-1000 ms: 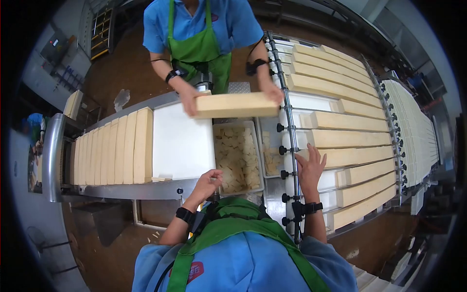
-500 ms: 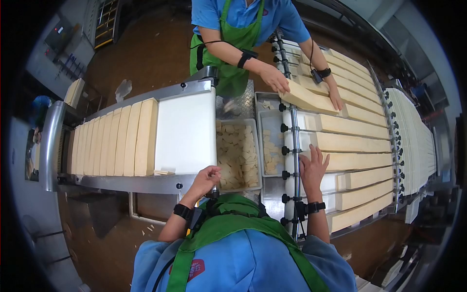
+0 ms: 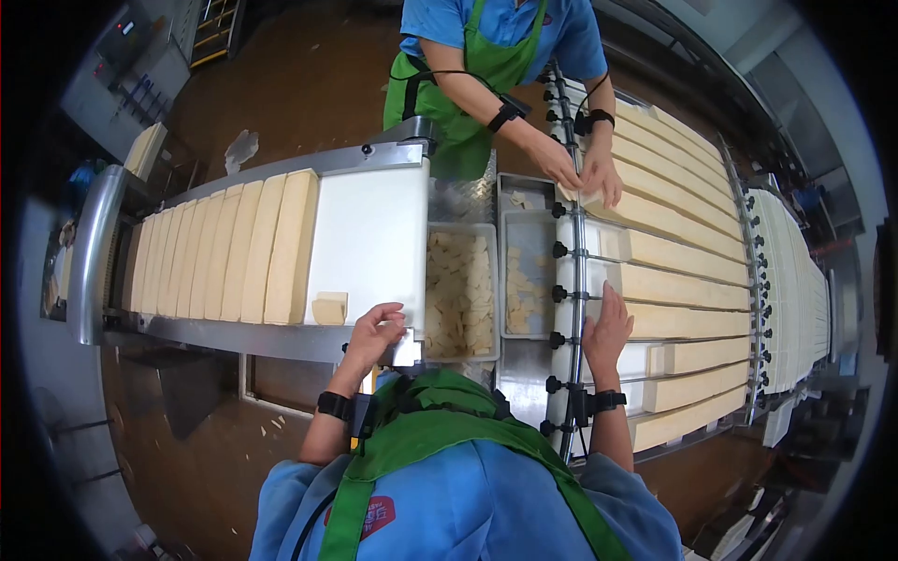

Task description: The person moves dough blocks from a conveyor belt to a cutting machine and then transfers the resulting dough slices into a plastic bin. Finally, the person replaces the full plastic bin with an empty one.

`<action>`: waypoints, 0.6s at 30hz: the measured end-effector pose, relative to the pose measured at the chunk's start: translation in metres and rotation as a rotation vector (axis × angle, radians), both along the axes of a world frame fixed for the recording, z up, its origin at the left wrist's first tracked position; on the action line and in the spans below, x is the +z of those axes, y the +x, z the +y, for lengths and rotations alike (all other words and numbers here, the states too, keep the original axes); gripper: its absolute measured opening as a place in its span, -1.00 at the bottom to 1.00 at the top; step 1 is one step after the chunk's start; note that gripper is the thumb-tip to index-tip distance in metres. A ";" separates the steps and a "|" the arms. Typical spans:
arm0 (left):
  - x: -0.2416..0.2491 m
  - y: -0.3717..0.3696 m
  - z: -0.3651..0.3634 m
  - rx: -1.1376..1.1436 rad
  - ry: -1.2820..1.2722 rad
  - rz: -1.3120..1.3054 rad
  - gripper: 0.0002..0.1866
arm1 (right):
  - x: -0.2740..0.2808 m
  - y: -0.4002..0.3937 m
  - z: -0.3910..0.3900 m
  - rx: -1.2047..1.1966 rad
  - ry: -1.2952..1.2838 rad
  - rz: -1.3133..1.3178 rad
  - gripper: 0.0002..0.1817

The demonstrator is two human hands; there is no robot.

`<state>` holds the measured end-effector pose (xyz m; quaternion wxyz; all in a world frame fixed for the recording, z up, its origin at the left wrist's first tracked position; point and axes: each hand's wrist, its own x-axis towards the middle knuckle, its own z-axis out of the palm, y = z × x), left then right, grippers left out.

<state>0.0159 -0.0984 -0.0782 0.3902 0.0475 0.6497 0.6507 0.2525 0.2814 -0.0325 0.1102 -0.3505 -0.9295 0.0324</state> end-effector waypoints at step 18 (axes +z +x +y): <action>-0.037 -0.034 -0.098 0.868 -0.838 0.726 -0.17 | -0.002 -0.327 -0.185 0.925 -0.404 0.224 -0.41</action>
